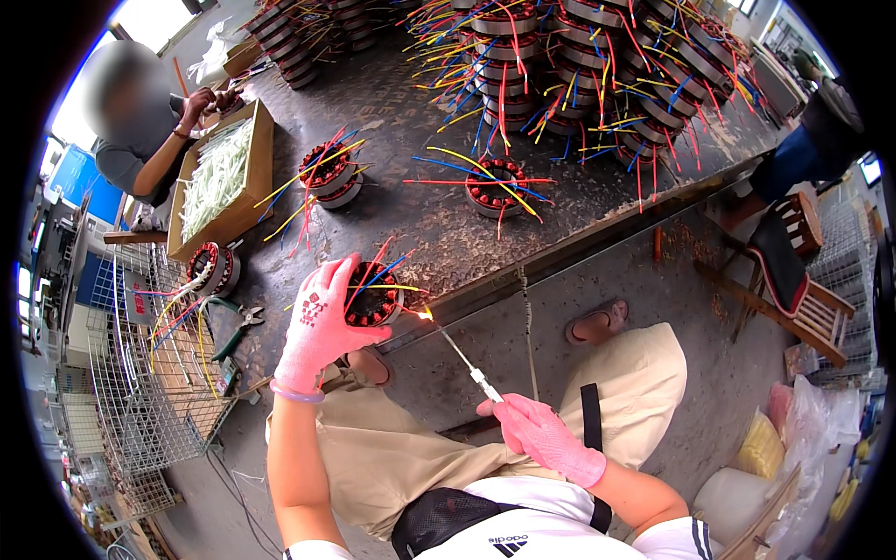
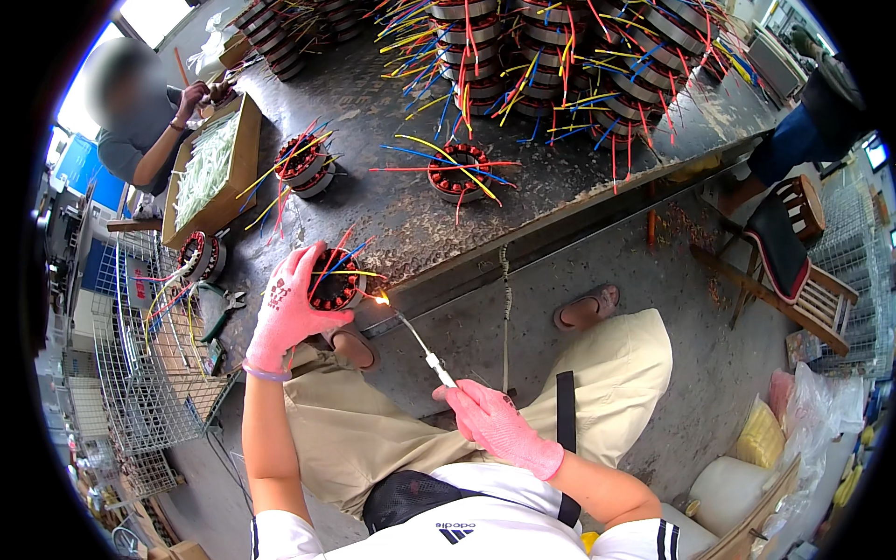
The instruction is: The person holds a circular motor stator and uses a handheld torch to melt the ends of various colored wires. They rotate the component to apply the flame to multiple wire bundles around the perimeter.
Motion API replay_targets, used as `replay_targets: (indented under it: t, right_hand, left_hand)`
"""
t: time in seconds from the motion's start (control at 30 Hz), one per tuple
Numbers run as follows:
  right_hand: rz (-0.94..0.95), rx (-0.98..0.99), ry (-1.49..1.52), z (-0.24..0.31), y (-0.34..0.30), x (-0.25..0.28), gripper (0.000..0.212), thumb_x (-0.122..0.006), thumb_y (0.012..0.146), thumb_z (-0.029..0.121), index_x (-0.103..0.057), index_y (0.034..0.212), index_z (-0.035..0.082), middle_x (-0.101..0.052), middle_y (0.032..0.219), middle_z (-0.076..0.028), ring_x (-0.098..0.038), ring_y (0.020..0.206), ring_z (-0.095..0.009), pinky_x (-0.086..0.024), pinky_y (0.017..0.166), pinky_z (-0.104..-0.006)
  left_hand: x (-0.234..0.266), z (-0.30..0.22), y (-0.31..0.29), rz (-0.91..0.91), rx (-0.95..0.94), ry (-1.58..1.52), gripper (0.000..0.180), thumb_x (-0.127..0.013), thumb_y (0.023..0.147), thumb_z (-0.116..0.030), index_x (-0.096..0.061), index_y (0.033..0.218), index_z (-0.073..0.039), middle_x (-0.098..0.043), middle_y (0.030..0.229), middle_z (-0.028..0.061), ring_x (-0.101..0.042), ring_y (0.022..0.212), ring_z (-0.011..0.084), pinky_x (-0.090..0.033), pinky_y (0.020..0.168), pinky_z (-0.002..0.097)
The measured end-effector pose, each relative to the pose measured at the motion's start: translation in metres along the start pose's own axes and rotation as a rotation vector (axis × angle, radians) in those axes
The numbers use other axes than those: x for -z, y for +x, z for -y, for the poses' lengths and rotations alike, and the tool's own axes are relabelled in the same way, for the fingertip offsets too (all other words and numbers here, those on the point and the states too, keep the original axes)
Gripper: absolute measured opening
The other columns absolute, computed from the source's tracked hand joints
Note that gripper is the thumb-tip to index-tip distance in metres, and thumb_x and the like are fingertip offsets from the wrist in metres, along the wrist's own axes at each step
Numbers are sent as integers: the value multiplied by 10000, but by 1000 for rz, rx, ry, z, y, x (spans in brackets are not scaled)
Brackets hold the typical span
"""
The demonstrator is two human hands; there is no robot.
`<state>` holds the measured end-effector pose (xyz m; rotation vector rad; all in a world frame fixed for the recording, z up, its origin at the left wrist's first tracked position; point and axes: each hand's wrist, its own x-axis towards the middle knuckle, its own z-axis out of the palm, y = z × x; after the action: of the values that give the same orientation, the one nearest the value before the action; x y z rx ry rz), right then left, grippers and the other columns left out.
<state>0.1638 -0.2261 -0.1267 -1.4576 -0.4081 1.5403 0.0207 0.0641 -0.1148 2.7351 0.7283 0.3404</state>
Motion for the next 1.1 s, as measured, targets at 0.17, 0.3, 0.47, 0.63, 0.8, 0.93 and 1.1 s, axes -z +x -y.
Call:
replay_targets:
  t: [0.17, 0.3, 0.47, 0.63, 0.8, 0.93, 1.1]
  right_hand:
    - [-2, 2, -24, -1, 0, 0, 308, -433, 1016, 240, -623, 1123, 24, -416, 589, 23, -386, 517, -51, -323, 478, -233]
    - [3, -22, -10, 2, 0, 0, 302, -438, 1018, 239, -621, 1129, 26, -422, 585, 25, -372, 511, -50, -308, 474, -230]
    - [-9, -28, 17, 0, 0, 0, 294, -456, 1021, 228, -623, 1140, 17, -423, 575, 34, -353, 510, -42, -283, 480, -217]
    - [-2, -10, -30, 1, 0, -1, 315, -438, 1015, 249, -627, 1135, 27, -437, 588, 17, -379, 515, -56, -316, 484, -236]
    - [-3, -21, -28, -3, 2, 1, 329, -428, 1009, 260, -630, 1145, 39, -440, 590, 5, -398, 519, -65, -337, 487, -252]
    - [-1, 3, -52, -3, 2, 1, 332, -419, 1011, 261, -631, 1137, 38, -439, 590, 7, -396, 516, -63, -336, 482, -247]
    - [-8, -4, -4, -1, 2, -1, 316, -433, 1015, 244, -627, 1129, 22, -439, 584, 13, -384, 509, -55, -322, 478, -238]
  left_hand:
    - [3, -4, 1, 15, 15, -17, 949, -874, 535, -312, -461, 1331, -3, -538, 1244, 152, -509, 1169, 355, -396, 1026, 443]
    - [2, -4, 2, 23, 22, -8, 964, -878, 526, -298, -455, 1340, -2, -539, 1245, 159, -514, 1168, 356, -407, 1016, 439]
    - [2, -3, 1, 15, 11, 8, 1003, -888, 506, -284, -443, 1358, 3, -537, 1256, 170, -525, 1166, 359, -424, 1005, 433]
    - [1, -2, 1, 15, 5, -15, 964, -875, 531, -312, -452, 1340, -1, -534, 1241, 163, -511, 1165, 362, -398, 1021, 448]
    - [-1, 0, 0, 5, -1, 6, 994, -883, 510, -293, -448, 1353, 5, -538, 1254, 174, -528, 1160, 362, -425, 1005, 433]
    - [1, -2, 1, 1, -12, 5, 979, -882, 516, -285, -453, 1348, 4, -538, 1258, 172, -527, 1165, 362, -424, 1006, 432]
    - [2, -4, 1, 23, 21, 3, 1005, -885, 510, -284, -438, 1365, 2, -531, 1265, 172, -521, 1172, 366, -424, 1006, 434]
